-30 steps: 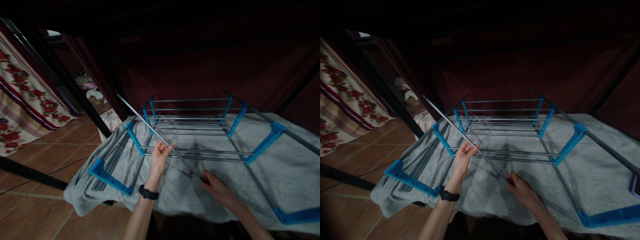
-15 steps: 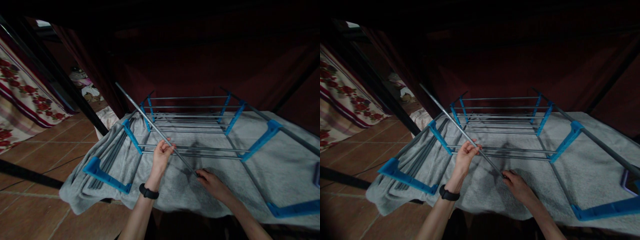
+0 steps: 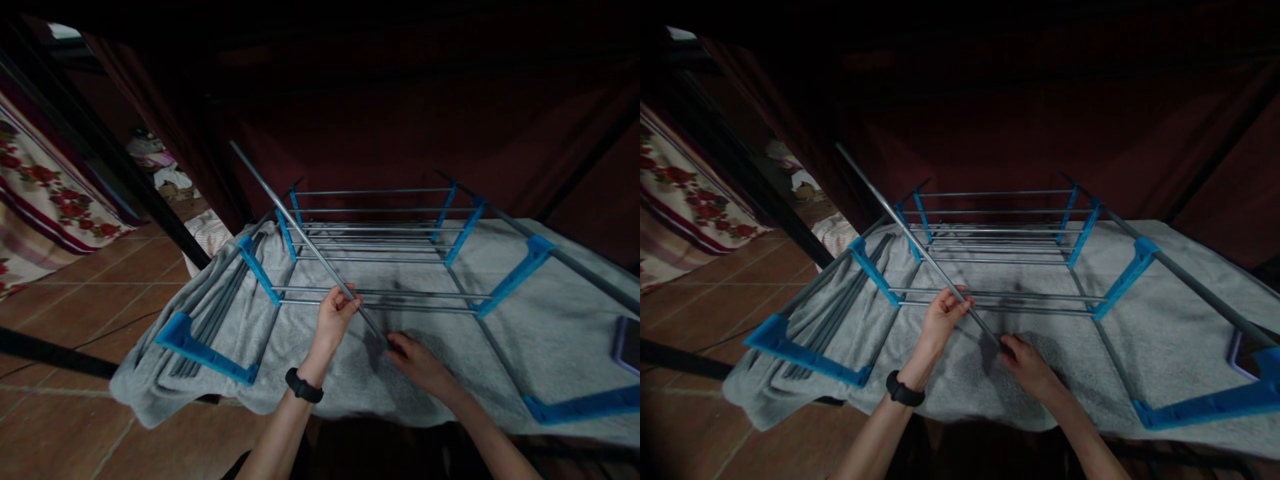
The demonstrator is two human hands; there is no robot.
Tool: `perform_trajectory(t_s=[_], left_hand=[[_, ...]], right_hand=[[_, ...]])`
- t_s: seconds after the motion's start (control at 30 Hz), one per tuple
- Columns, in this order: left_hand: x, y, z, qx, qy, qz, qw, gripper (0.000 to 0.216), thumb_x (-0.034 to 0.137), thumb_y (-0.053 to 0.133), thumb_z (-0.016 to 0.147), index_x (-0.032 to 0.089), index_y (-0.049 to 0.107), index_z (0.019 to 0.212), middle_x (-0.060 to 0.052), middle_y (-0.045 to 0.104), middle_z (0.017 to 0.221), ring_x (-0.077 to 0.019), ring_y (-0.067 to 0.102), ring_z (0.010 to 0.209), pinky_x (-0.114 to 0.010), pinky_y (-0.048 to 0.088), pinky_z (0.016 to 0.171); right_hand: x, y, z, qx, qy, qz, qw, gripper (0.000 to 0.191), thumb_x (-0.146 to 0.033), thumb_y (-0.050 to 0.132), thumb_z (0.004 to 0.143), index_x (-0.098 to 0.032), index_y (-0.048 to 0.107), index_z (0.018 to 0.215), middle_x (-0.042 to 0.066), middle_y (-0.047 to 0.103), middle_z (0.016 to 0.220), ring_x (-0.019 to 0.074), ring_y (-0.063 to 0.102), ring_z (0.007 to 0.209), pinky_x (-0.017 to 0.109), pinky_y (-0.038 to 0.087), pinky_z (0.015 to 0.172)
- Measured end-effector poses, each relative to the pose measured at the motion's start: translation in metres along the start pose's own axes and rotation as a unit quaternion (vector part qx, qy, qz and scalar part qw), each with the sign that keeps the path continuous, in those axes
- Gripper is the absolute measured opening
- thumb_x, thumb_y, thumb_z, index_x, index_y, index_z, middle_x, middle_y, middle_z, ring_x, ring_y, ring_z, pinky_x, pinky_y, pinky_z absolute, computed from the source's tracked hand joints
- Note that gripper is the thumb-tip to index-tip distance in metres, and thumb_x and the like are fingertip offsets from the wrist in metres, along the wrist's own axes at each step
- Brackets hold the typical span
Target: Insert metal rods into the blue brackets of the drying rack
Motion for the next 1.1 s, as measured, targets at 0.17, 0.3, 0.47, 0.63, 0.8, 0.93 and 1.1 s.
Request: perform_trajectory(t_s=[0.17,0.3,0.47,0.63,0.8,0.93,1.1], left_hand=[[0.002,0.001,0.000,-0.004,0.001,0.003,1.000,0.042,0.032,0.092,0.065,0.020,0.068,0.098,-0.003,0.077,0.080,-0.0164,0.070,0.077,-0.026,0.050,0.071],[0.007,-0.001,0.001,0.000,0.012,0.004,1.000,0.042,0.032,0.092,0.065,0.021,0.069,0.099,-0.002,0.077,0.079,-0.0167,0.071,0.077,-0.028,0.051,0.074],[0.009,0.000,0.000,-0.001,0.009,0.013,1.000,0.043,0.033,0.092,0.065,0.021,0.070,0.099,-0.002,0.077,0.080,-0.0179,0.071,0.079,-0.031,0.053,0.077],[0.009,0.001,-0.003,0.004,0.006,0.007,1.000,0.043,0.032,0.092,0.065,0.021,0.070,0.100,-0.002,0.076,0.079,-0.0171,0.070,0.079,-0.030,0.053,0.079],[0.006,0.003,-0.003,-0.004,0.003,0.009,1.000,0.038,0.031,0.090,0.066,0.020,0.070,0.097,-0.001,0.076,0.080,-0.0159,0.070,0.079,-0.030,0.053,0.080],[-0.003,0.005,-0.004,-0.004,-0.001,0.002,1.000,0.040,0.031,0.091,0.065,0.020,0.070,0.097,-0.001,0.076,0.080,-0.0163,0.070,0.078,-0.030,0.053,0.080],[-0.020,0.011,-0.010,-0.017,-0.026,0.015,0.999,0.039,0.031,0.092,0.065,0.020,0.069,0.095,-0.003,0.076,0.080,-0.0181,0.071,0.077,-0.032,0.054,0.079]], right_hand=[[0.003,-0.003,0.001,0.017,0.041,0.014,0.999,0.016,-0.029,0.059,0.083,-0.024,0.060,0.099,0.005,0.070,0.096,0.0220,0.068,0.090,0.036,0.052,0.086],[0.002,-0.004,0.002,0.024,0.035,0.010,0.999,0.004,-0.027,0.056,0.084,-0.026,0.056,0.088,0.003,0.068,0.089,0.0206,0.066,0.086,0.036,0.051,0.082],[0.000,-0.003,0.003,0.036,0.033,-0.002,0.999,0.010,-0.026,0.059,0.084,-0.026,0.059,0.094,0.003,0.067,0.093,0.0200,0.065,0.087,0.036,0.051,0.082],[-0.007,0.004,0.003,0.015,0.020,0.001,1.000,0.004,-0.022,0.057,0.086,-0.025,0.057,0.086,0.003,0.066,0.093,0.0187,0.063,0.086,0.033,0.050,0.080],[-0.012,0.005,0.003,0.008,0.007,0.032,0.999,0.005,-0.023,0.053,0.088,-0.025,0.058,0.089,0.003,0.067,0.094,0.0191,0.064,0.087,0.034,0.050,0.084],[-0.012,0.009,0.004,-0.001,0.006,0.063,0.998,0.013,-0.027,0.049,0.091,-0.024,0.061,0.095,0.005,0.067,0.097,0.0199,0.065,0.086,0.035,0.053,0.082],[-0.012,0.017,0.008,-0.019,0.023,0.127,0.991,0.018,-0.032,0.045,0.092,-0.025,0.061,0.095,0.004,0.066,0.093,0.0187,0.066,0.078,0.034,0.056,0.075]])
Point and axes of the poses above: each hand's wrist, its own z-axis towards the middle knuckle, its own y-axis out of the palm, x = y × z, the point moved 7 cm from there along z, towards the middle knuckle
